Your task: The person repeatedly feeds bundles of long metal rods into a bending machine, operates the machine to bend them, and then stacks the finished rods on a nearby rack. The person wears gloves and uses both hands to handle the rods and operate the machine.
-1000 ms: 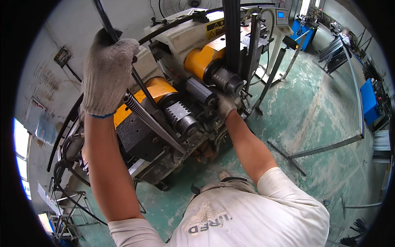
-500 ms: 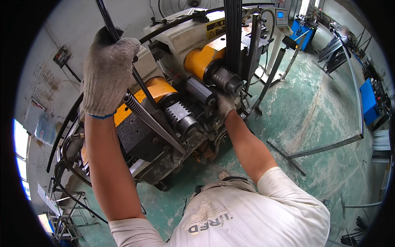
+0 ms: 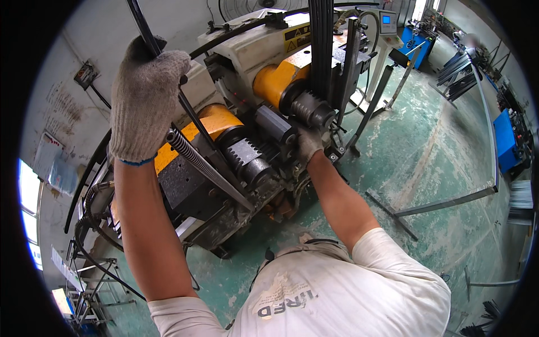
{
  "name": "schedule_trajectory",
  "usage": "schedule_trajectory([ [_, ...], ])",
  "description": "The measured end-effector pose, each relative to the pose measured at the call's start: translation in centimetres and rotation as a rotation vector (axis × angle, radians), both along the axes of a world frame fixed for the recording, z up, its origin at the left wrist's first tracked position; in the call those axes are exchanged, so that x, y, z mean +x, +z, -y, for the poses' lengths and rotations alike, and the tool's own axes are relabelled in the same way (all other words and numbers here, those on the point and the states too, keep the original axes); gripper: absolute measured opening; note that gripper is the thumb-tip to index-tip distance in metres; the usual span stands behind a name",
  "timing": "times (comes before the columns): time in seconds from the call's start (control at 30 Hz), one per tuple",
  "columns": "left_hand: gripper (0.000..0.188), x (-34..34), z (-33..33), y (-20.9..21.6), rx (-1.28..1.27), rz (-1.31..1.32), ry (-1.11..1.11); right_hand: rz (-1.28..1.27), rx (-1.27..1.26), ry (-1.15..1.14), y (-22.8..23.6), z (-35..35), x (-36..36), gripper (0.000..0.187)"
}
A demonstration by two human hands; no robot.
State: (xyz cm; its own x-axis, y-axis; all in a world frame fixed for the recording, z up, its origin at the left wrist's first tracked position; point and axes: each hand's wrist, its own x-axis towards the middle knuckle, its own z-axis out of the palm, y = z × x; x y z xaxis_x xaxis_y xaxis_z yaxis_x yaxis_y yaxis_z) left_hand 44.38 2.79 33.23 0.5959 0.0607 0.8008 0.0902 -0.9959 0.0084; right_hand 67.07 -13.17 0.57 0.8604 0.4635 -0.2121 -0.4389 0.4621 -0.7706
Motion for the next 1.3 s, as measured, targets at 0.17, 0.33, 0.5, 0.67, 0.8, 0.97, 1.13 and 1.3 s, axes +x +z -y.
schedule_trajectory([
  [0.17,0.008,-0.1,1.0,0.4,0.262,0.0,0.081,-0.074,0.034,0.039,0.4,0.2,0.1,0.024],
  [0.33,0.018,0.2,2.4,1.5,-0.142,-0.021,0.099,-0.068,-0.017,0.049,0.9,0.6,0.0,0.024],
  [0.5,0.036,0.0,1.2,2.8,-0.212,0.011,0.105,-0.125,-0.06,0.083,1.0,0.8,-0.1,0.028],
  [0.67,0.033,-2.1,-5.3,2.4,0.157,-0.083,0.34,-0.014,-0.066,0.108,1.4,1.0,-0.7,0.034],
  [0.8,0.026,-2.5,-6.2,-0.3,-0.294,-0.075,0.161,-0.011,0.083,0.082,-4.9,0.3,1.2,0.035],
  [0.97,0.023,-4.9,-5.8,1.3,0.358,-0.29,0.026,0.001,-0.023,0.092,-4.7,0.7,0.3,0.036],
  [1.13,0.027,-4.9,-3.1,2.6,0.417,-0.355,-0.006,0.244,-0.127,0.11,-6.7,0.8,2.2,0.04],
  [1.3,0.025,-5.6,-3.4,2.3,0.231,-0.364,-0.026,0.287,-0.119,0.091,-7.8,0.3,2.8,0.034],
])
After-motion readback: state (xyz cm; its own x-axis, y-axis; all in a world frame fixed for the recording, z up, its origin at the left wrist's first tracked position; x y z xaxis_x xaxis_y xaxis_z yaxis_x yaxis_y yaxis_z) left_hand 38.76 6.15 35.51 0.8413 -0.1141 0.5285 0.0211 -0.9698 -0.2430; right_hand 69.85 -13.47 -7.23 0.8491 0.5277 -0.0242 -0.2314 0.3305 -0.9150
